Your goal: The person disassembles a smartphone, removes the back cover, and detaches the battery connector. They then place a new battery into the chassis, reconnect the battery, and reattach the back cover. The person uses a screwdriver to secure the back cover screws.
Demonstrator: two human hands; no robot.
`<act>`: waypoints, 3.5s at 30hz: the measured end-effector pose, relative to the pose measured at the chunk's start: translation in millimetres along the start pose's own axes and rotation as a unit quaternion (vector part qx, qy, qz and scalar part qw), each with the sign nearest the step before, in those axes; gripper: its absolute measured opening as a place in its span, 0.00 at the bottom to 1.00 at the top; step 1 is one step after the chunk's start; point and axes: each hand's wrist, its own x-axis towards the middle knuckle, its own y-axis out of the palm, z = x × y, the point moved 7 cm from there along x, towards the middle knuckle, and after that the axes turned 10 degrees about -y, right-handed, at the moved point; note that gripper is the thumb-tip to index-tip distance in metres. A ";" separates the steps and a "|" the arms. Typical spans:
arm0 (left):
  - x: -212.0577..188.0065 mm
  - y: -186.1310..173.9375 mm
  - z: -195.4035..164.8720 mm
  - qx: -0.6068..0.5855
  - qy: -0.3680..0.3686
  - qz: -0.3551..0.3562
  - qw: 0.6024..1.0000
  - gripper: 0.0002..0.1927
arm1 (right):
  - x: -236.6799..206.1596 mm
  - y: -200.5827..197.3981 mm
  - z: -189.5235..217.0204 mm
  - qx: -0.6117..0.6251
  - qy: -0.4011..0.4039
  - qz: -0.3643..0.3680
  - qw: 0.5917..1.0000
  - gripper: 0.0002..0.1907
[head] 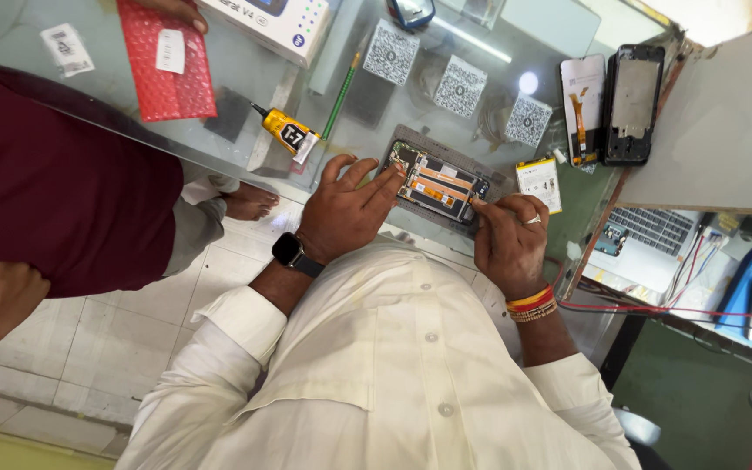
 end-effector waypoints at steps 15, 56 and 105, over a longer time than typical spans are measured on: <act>5.5 3.1 -11.8 -0.007 -0.030 -0.003 1.000 0.19 | 34.4 33.3 6.8 0.091 -0.043 0.015 0.995 0.06; 1.3 24.2 -14.3 0.023 -0.030 0.025 0.999 0.22 | 17.1 29.5 1.9 0.028 -0.026 -0.002 0.999 0.08; -5.9 -5.1 4.5 -0.054 -0.033 -0.037 0.997 0.18 | 52.9 48.1 35.8 0.038 -0.095 0.041 0.994 0.13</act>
